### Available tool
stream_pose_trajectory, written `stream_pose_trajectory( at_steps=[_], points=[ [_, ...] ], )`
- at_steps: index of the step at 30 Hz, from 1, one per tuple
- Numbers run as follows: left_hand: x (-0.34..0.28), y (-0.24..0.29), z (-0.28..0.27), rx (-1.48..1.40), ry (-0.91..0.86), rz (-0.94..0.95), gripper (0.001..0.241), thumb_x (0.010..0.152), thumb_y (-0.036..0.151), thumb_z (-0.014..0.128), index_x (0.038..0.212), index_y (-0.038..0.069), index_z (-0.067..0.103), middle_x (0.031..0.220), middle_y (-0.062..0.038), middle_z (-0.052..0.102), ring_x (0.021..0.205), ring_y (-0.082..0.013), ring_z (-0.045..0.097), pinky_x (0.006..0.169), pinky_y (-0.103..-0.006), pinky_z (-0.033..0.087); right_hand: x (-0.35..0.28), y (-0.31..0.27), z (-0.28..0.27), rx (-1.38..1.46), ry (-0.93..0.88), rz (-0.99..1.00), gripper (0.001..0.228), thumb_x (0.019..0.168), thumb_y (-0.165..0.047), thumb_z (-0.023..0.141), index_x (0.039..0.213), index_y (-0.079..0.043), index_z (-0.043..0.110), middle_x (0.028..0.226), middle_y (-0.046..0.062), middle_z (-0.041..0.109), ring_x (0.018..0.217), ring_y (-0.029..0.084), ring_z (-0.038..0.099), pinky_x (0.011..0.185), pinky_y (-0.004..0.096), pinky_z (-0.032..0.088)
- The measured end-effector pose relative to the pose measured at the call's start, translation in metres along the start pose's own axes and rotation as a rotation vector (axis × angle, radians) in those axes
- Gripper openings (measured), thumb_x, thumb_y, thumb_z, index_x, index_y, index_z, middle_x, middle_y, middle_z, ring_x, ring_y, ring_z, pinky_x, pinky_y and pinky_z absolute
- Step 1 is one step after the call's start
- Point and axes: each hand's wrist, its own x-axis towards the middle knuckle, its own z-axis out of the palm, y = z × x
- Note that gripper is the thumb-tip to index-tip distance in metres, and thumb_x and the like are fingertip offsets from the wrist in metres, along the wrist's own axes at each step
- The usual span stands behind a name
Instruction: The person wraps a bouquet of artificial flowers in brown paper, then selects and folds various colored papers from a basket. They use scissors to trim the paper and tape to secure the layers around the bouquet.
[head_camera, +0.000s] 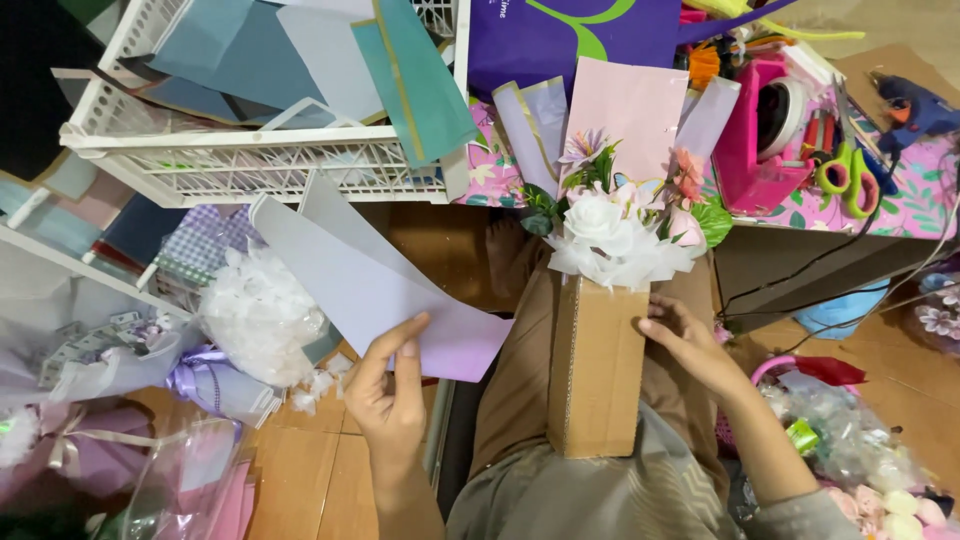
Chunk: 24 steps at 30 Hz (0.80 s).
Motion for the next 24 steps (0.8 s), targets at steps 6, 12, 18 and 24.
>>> stream_pose_trajectory(
  at_steps=[6, 12, 18, 24],
  points=[
    [-0.003, 0.003, -0.001, 0.026, 0.025, 0.035, 0.022, 0.101, 0.009, 0.056, 0.111, 0.002, 0.075, 0.104, -0.007, 0.078, 0.071, -0.0073, 0.057, 0.06, -0.0178, 0.042, 0.003, -0.007, 0.039, 0.352, 0.107, -0.009, 0.074, 0.074, -0.029, 0.071, 0.14, -0.007, 0.046, 0.14, 0.014, 0.061, 0.124, 0.025, 0.06, 0.106, 0.041, 0.049],
    [-0.007, 0.007, 0.008, -0.006, -0.094, 0.091, 0.023, 0.1, 0.007, 0.056, 0.11, 0.005, 0.076, 0.093, -0.001, 0.079, 0.046, -0.0021, 0.032, 0.045, -0.0194, 0.024, -0.018, 0.016, 0.031, 0.583, 0.207, -0.167, 0.072, 0.072, -0.021, 0.072, 0.138, -0.002, 0.049, 0.13, 0.018, 0.064, 0.112, 0.029, 0.063, 0.094, 0.044, 0.054],
    [-0.007, 0.038, 0.041, 0.061, -0.409, 0.457, 0.035, 0.094, -0.005, 0.053, 0.113, 0.015, 0.074, 0.082, -0.001, 0.067, 0.064, -0.0192, 0.057, 0.064, -0.0319, 0.048, -0.017, 0.069, -0.014, 0.755, 0.329, -0.475, 0.056, 0.073, -0.017, 0.075, 0.126, -0.005, 0.061, 0.118, 0.007, 0.07, 0.103, 0.02, 0.068, 0.091, 0.033, 0.055],
    [-0.016, 0.049, 0.069, 0.058, -0.5, 0.608, 0.032, 0.098, -0.003, 0.053, 0.122, 0.012, 0.07, 0.072, -0.005, 0.055, 0.079, -0.0297, 0.053, 0.088, -0.0483, 0.049, -0.037, 0.081, -0.031, 0.864, 0.429, -0.433, 0.073, 0.068, -0.024, 0.069, 0.14, -0.017, 0.055, 0.131, 0.001, 0.065, 0.118, 0.02, 0.063, 0.098, 0.036, 0.054]
  ],
)
